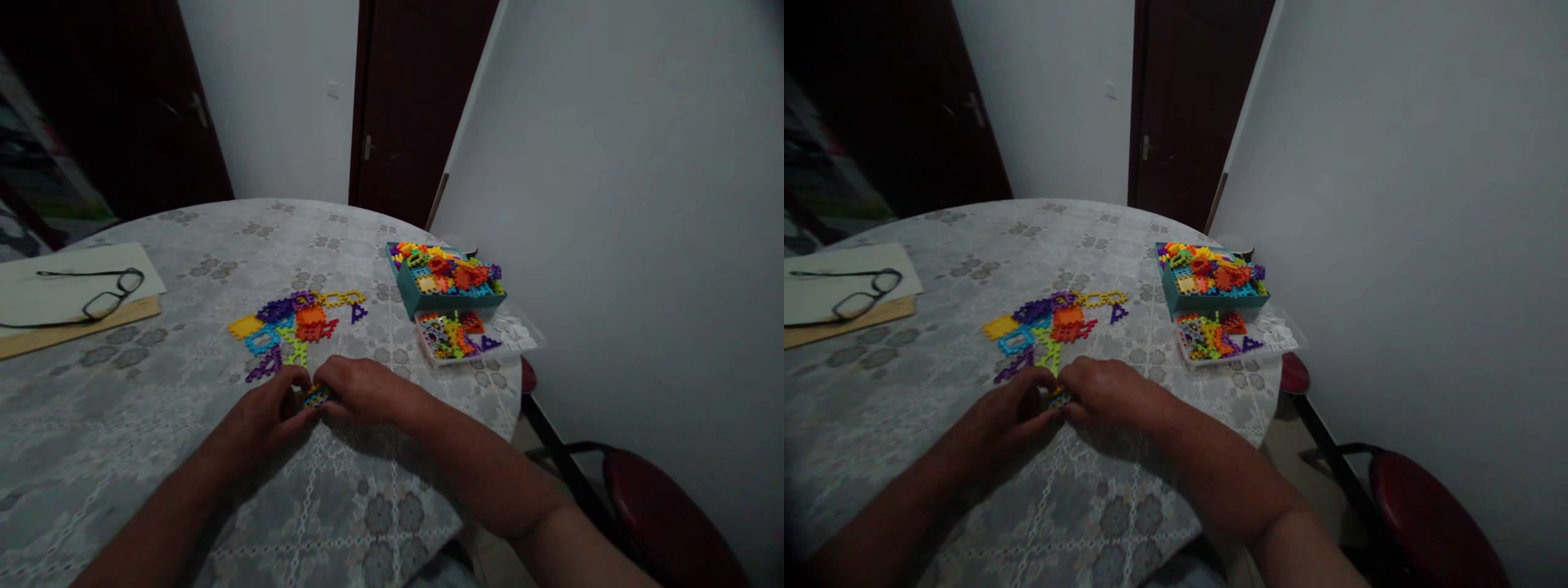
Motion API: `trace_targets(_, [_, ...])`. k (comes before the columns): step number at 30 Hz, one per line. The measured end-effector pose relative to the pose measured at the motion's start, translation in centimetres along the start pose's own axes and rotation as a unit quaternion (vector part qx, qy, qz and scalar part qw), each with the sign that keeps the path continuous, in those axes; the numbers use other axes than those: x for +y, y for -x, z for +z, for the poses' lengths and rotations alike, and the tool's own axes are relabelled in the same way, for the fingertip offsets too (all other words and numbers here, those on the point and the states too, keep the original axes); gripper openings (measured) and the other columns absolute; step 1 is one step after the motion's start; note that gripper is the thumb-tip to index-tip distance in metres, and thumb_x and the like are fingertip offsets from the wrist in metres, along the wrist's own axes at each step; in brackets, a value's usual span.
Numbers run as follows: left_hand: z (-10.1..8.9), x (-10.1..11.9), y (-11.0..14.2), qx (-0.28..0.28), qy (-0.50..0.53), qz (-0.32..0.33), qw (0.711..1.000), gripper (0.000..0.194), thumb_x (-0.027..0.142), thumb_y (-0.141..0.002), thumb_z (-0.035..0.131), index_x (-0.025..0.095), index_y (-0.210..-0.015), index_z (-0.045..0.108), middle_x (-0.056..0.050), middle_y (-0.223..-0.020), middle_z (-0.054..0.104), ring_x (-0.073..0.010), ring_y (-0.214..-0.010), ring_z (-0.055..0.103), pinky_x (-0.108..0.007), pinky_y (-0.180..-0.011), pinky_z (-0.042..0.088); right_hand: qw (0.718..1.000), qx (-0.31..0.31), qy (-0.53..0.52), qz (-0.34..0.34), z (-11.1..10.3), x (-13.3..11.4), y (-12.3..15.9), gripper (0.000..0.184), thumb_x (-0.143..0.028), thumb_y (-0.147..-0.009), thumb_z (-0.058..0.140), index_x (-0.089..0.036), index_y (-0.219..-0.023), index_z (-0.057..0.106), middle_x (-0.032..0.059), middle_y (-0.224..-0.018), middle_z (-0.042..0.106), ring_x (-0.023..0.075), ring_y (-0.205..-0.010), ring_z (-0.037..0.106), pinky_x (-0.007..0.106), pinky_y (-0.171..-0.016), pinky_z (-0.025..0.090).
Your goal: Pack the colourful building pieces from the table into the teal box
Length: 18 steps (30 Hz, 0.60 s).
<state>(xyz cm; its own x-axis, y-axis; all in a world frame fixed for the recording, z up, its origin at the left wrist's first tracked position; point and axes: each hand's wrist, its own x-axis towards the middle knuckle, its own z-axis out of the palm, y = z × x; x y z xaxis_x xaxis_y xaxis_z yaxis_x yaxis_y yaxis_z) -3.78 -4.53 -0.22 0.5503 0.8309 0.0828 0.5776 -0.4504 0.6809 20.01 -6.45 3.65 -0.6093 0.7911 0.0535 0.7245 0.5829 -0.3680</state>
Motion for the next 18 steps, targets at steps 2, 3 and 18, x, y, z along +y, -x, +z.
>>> trace_targets(2, [0.5,-0.1,-0.1,-0.002,0.000,0.022,1.000,0.040,0.055,-0.094,0.067,0.025,-0.119,0.064,0.002,-0.080,0.072,-0.0193,-0.068,0.067,-0.030,-0.065,0.049,1.000,-0.024,0.010,-0.007,-0.8,-0.1,0.8,0.021,-0.034,-0.102,0.070,-0.021,-0.115,0.062,0.0093,-0.117,0.071,0.0227,-0.099,0.066,0.032,-0.083,0.053])
trace_targets(3, [0.7,-0.2,-0.1,0.002,-0.001,0.031,1.000,0.042,0.055,-0.093,0.069,0.025,-0.122,0.065,0.000,-0.085,0.074,-0.0195,-0.071,0.068,-0.030,-0.067,0.051,1.000,-0.025,0.011,-0.011,-1.2,0.0,1.3,0.020,-0.034,-0.101,0.071,-0.020,-0.114,0.063,0.0093,-0.116,0.071,0.0224,-0.098,0.066,0.032,-0.082,0.053])
trace_targets(18, [0.4,-0.6,-0.4,-0.029,-0.041,0.051,0.997,0.041,0.058,-0.097,0.067,0.023,-0.117,0.074,-0.008,-0.103,0.080,-0.0255,-0.090,0.075,-0.035,-0.081,0.057,0.945,0.164,0.084,0.270,-13.7,16.9,21.3,0.025,-0.032,-0.094,0.073,-0.019,-0.116,0.071,0.0073,-0.096,0.075,0.0194,-0.077,0.065,0.032,-0.075,0.051])
